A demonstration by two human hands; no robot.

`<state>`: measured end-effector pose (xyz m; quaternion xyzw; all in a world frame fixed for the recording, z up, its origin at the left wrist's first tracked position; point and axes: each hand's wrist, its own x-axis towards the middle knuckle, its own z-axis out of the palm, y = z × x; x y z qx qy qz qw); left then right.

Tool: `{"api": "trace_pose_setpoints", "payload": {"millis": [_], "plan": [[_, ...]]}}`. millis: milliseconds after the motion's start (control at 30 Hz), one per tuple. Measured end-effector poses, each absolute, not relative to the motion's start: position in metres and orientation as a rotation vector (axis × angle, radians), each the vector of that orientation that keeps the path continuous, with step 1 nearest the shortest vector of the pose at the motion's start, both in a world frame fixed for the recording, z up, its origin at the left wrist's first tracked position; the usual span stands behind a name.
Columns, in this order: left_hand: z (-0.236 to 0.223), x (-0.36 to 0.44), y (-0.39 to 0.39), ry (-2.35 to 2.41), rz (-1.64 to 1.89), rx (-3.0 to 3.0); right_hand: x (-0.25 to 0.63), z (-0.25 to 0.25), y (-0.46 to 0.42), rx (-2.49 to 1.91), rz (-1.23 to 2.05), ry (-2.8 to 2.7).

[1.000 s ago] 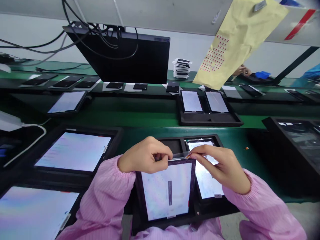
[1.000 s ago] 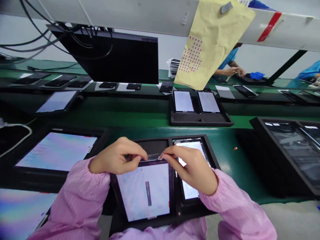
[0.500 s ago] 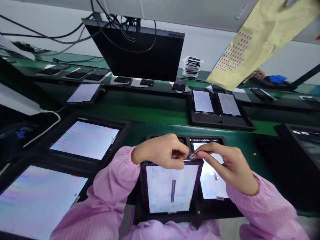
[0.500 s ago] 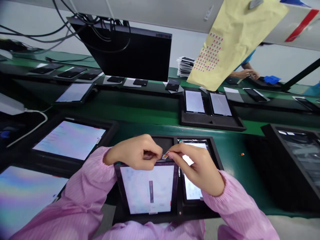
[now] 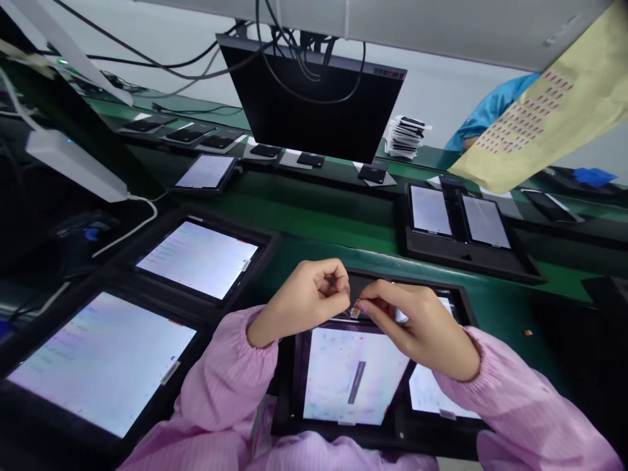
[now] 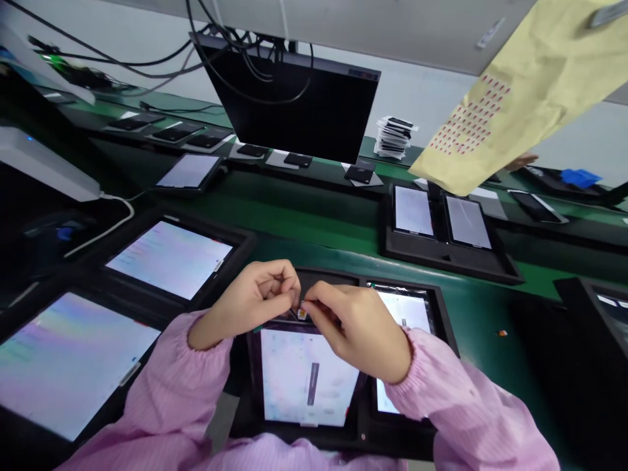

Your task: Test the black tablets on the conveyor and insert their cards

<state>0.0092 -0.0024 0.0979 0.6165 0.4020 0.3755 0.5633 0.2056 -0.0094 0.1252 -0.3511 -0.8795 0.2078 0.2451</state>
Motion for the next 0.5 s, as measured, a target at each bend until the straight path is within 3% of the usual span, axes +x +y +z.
{"api": "trace_pose_setpoints", "payload": {"millis": [500], "plan": [[0.091,0.013,-0.009,0.876,1.060,1.483,0.202,0.138,0.002,-0.798,0.680,-2.683]]}}
